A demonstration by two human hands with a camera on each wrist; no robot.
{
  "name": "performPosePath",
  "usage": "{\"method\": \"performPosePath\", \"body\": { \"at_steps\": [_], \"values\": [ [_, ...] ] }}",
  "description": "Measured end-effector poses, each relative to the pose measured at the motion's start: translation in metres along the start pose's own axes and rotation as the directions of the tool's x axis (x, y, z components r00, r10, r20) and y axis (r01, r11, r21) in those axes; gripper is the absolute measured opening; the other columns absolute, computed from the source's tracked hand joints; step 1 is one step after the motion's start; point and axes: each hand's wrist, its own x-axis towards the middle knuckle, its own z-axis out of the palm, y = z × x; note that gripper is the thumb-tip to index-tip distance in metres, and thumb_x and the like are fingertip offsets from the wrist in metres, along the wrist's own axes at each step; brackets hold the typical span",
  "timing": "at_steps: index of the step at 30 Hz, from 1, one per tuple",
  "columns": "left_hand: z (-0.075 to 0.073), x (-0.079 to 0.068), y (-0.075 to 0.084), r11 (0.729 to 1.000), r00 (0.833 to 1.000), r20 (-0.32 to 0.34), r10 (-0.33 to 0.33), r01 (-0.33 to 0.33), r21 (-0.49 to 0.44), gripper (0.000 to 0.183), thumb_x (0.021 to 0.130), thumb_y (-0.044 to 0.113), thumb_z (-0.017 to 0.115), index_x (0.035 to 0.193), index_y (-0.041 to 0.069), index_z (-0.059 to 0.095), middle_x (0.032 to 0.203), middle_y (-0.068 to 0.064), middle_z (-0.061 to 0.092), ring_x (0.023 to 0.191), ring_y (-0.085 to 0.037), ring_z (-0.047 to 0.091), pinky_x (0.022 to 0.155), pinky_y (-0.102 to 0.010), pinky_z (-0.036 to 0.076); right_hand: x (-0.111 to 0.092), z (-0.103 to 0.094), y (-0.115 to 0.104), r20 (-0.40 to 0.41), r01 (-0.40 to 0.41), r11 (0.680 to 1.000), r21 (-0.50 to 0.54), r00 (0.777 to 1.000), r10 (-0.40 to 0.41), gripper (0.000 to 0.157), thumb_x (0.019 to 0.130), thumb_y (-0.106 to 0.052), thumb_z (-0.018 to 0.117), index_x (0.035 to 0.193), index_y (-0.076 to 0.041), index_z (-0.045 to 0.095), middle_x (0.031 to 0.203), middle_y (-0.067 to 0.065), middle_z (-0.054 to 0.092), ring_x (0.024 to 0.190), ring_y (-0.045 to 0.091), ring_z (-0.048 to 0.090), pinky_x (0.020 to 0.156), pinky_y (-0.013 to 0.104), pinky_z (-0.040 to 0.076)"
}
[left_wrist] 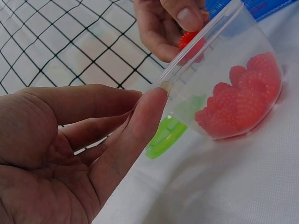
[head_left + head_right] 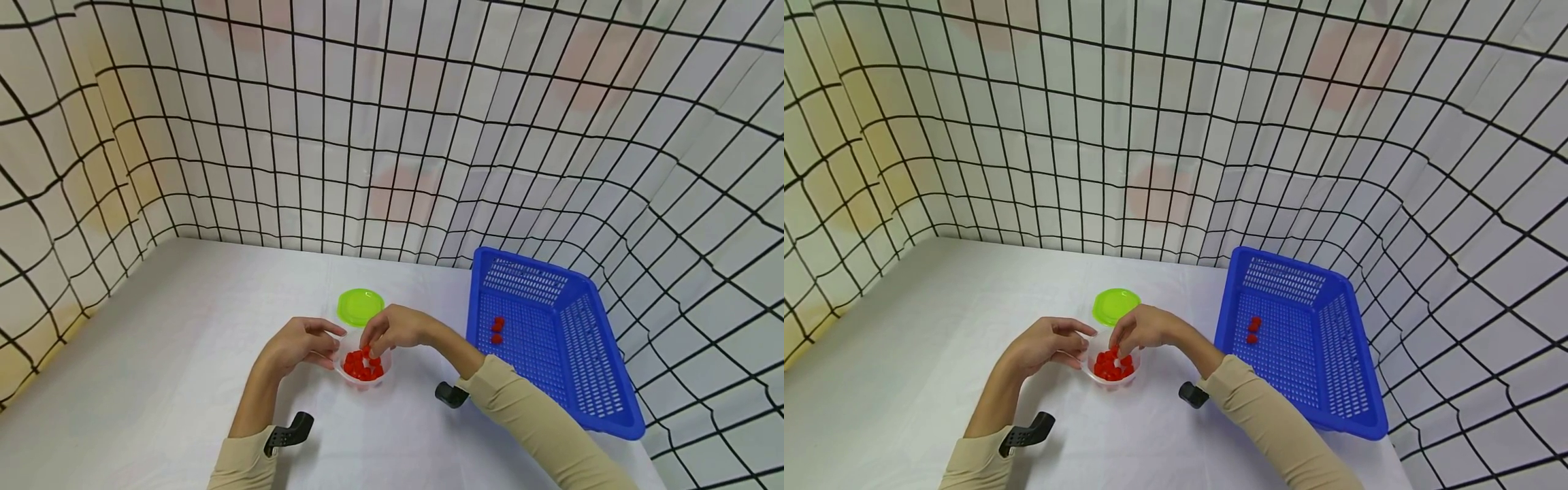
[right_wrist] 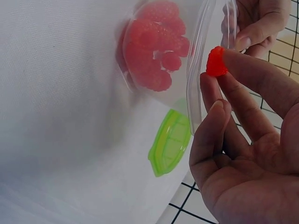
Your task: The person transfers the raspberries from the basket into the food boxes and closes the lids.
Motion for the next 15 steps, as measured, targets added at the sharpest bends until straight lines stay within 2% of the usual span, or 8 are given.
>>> {"method": "performPosePath", "body": {
  "at_steps": [5, 11, 15],
  "values": [
    [0.0007, -0.0015, 0.0011, 1.000, 1.000, -0.001, -0.003, 0.003, 0.004, 0.031, 0.095, 0.005, 0.060, 0.123, -0.010, 0.065, 0.085, -0.009, 0.067, 0.074, -0.020, 0.064, 0.070, -0.034, 0.065, -0.0004, 0.0004, 0.0009, 0.003, 0.008, 1.000, 0.007, 1.000, -0.008, 0.017, 0.087, -0.015, 0.075, 0.104, -0.015, 0.078, 0.093, -0.004, 0.077, 0.093, 0.012, 0.068, 0.084, 0.033, 0.058],
    [0.0007, -0.0024, 0.0022, 1.000, 1.000, 0.003, 0.005, -0.005, 0.000, 0.033, 0.096, 0.006, 0.060, 0.125, -0.011, 0.063, 0.085, -0.009, 0.066, 0.075, -0.019, 0.064, 0.070, -0.034, 0.065, 0.0006, 0.0001, 0.0022, 0.004, -0.002, 1.000, 0.012, 1.000, 0.002, 0.019, 0.087, -0.016, 0.075, 0.105, -0.016, 0.079, 0.094, -0.004, 0.077, 0.095, 0.012, 0.067, 0.084, 0.032, 0.058],
    [0.0009, -0.0021, 0.0024, 1.000, 1.000, 0.007, 0.008, -0.008, 0.000, 0.034, 0.096, 0.006, 0.060, 0.125, -0.012, 0.063, 0.084, -0.009, 0.067, 0.075, -0.019, 0.064, 0.070, -0.034, 0.065, 0.0011, -0.0004, 0.0013, 0.005, -0.012, 1.000, 0.011, 1.000, 0.012, 0.020, 0.087, -0.015, 0.075, 0.106, -0.014, 0.078, 0.097, -0.002, 0.077, 0.095, 0.013, 0.067, 0.086, 0.036, 0.059]
  ]
}}
